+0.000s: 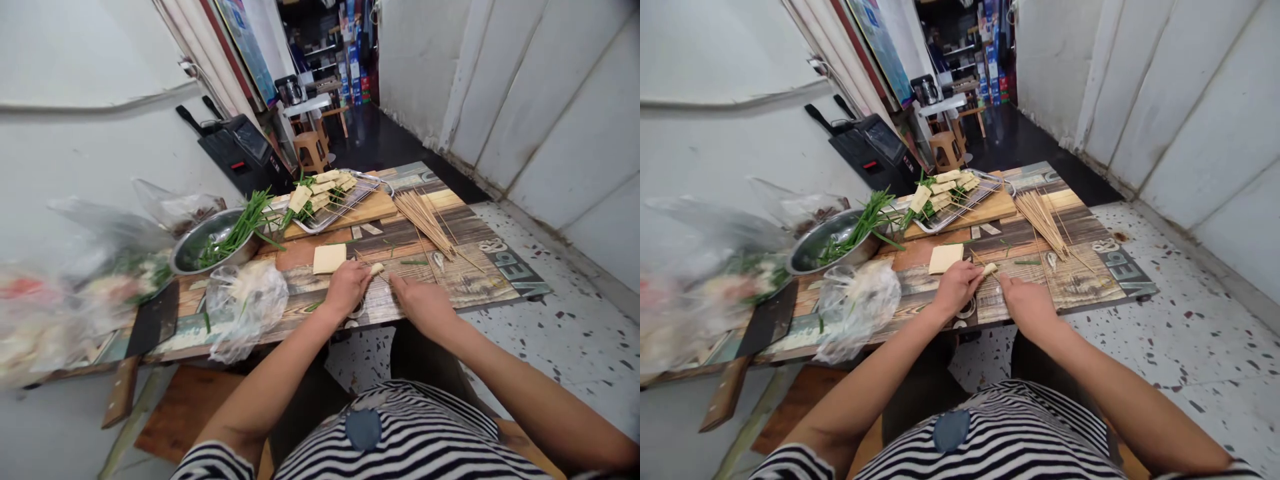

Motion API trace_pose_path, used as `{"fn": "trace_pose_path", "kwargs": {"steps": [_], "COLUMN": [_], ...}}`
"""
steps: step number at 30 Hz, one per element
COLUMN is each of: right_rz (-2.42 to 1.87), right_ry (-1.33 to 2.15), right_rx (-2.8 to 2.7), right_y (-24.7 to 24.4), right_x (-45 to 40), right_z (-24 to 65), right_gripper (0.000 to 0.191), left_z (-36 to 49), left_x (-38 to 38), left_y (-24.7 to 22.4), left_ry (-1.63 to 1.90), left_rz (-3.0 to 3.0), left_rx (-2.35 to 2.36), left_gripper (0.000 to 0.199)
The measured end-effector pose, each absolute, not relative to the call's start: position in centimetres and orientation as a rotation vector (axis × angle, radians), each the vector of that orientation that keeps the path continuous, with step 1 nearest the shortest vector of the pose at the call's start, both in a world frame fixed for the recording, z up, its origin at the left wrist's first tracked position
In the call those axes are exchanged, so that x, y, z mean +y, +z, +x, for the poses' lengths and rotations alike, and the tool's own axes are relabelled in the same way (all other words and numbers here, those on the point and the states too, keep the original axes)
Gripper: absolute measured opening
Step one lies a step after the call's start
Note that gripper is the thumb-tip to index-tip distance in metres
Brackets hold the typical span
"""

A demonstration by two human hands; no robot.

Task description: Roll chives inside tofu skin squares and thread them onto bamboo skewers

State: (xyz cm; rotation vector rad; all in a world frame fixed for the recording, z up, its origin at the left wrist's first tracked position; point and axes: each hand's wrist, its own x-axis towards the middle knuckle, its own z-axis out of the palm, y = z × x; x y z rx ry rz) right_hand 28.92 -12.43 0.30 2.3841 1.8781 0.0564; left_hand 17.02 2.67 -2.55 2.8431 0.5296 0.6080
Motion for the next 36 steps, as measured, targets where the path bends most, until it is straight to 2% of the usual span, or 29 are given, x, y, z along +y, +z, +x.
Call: {"fn": "trace_pose_path", "kwargs": {"steps": [4, 13, 21, 36], "right_rz": [2.302, 2.478, 2.422, 2.467], "right_ry": [0.075, 0.292, 0.478, 0.454], "right_rx": [2.089, 2.428, 2.436, 2.376], "right_y": [-0.8, -3.5, -3.6, -3.8], "right_x": [-13.1, -24.3, -21.7, -20.9], "right_z": [29.5, 29.8, 29.7, 28.8], "right_gripper": [0.037, 0.035, 0.034, 0.036], "left_z": [17.0, 17.0, 17.2, 17.3], "left_x": [2.6, 3.0, 2.8, 3.4], "left_y": [-2.6, -2.5, -1.9, -1.9], "left_ry": [0.620, 0.621, 0.541, 0.509], "left_rz": [2.853, 2.780, 2.798, 2.757], "left_rx": [0.513, 0.519, 0.563, 0.555], "left_gripper": [0.022, 0.018, 0.016, 0.015]}}
